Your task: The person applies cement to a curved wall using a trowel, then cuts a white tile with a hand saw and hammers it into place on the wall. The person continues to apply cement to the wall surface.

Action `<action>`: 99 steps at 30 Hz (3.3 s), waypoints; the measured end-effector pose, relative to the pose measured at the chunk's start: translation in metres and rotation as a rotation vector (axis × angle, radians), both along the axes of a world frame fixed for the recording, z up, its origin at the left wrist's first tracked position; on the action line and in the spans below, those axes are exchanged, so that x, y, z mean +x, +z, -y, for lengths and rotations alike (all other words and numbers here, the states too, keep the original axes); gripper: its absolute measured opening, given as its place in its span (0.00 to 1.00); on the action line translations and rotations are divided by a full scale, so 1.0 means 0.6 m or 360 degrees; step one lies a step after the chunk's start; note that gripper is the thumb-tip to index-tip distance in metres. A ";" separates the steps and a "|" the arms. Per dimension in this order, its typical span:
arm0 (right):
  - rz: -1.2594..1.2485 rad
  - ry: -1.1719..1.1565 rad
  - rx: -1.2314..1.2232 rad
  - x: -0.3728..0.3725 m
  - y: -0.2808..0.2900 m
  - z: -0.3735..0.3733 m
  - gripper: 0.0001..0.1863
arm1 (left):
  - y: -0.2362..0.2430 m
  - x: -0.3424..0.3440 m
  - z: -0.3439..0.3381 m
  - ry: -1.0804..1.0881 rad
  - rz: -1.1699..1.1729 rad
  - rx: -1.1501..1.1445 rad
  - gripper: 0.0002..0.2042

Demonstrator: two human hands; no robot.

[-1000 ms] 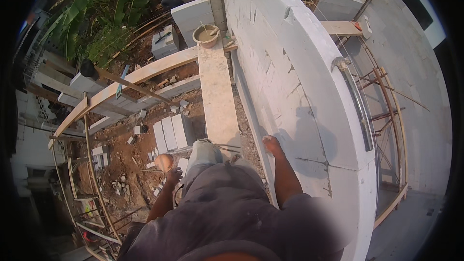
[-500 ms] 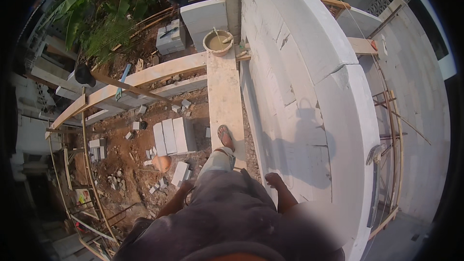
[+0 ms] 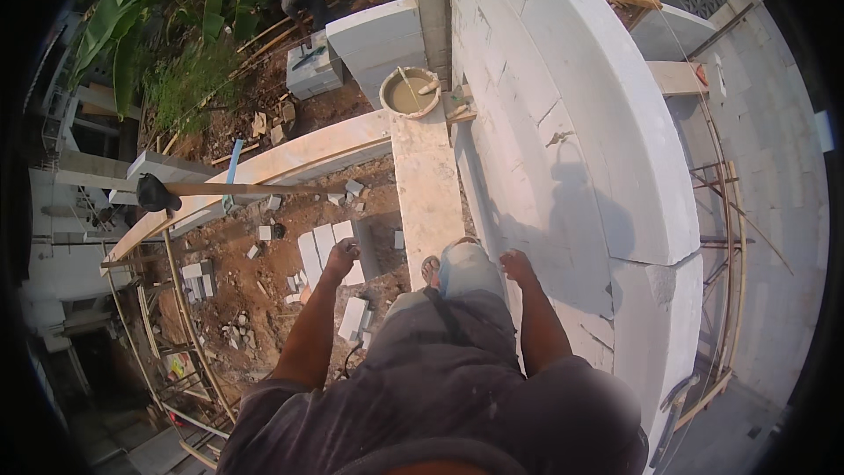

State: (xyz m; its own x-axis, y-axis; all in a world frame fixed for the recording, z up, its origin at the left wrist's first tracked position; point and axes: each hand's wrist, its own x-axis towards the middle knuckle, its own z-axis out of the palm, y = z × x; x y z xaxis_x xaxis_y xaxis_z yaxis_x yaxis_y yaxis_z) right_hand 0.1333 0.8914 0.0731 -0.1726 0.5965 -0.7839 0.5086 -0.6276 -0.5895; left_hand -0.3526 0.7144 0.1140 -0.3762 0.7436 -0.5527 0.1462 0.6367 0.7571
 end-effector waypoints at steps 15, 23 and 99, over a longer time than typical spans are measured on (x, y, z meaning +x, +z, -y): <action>0.0294 0.0549 0.0217 -0.308 -0.317 -0.473 0.19 | -0.160 -0.024 -0.218 0.0116 -0.0315 -0.0663 0.35; 0.0252 0.0328 0.0092 -0.495 -0.565 -0.738 0.24 | -0.196 -0.042 -0.509 -0.0478 -0.0350 -0.0284 0.40; 0.2595 -0.1135 0.0239 -0.174 0.813 -0.094 0.33 | -0.154 0.019 -1.259 -0.1784 0.0242 -0.0618 0.13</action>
State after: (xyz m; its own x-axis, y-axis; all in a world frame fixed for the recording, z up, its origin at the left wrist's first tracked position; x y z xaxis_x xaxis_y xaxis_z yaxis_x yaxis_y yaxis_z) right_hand 0.0288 0.9475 0.5609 0.9436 0.2769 0.1815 0.2591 -0.9589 0.1157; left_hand -0.3414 1.4695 0.0218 0.4642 0.3892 -0.7956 0.6917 0.4018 0.6001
